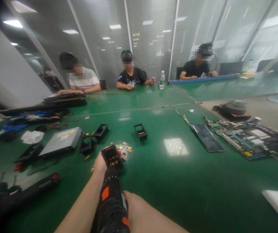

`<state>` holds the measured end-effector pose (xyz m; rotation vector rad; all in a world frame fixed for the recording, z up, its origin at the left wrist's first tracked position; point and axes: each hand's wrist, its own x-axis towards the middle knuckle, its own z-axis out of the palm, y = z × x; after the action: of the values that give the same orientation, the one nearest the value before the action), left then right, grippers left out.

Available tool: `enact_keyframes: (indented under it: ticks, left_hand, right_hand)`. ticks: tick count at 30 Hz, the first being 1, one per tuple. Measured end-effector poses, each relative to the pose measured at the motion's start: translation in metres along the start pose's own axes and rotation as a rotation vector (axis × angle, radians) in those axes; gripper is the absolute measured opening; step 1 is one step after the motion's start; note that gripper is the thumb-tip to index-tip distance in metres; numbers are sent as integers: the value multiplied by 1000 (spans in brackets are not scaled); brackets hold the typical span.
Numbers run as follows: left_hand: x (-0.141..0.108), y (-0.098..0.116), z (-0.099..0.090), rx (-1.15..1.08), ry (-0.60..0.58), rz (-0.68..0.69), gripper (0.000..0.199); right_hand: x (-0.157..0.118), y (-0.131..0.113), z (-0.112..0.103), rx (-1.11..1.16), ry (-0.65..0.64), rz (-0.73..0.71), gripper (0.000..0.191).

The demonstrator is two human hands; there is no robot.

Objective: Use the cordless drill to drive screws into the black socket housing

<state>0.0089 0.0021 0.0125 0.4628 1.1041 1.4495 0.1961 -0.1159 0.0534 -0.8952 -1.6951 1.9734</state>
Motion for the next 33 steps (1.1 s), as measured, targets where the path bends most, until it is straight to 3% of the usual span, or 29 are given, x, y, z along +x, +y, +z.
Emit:
enact_keyframes:
  ticks: [3, 15, 28, 33]
  left_hand:
    - [0, 0, 0, -19, 1, 38, 23]
    - [5, -3, 0, -78, -114, 66, 29]
    - [13, -10, 3, -29, -30, 2, 25]
    - [13, -10, 3, -12, -32, 11, 23]
  right_hand:
    - [10, 15, -2, -53, 3, 46, 30]
    - [30, 53, 0, -180, -92, 189, 24]
    - [-9, 7, -14, 8, -81, 98, 30]
    - [-5, 5, -13, 59, -66, 84, 29]
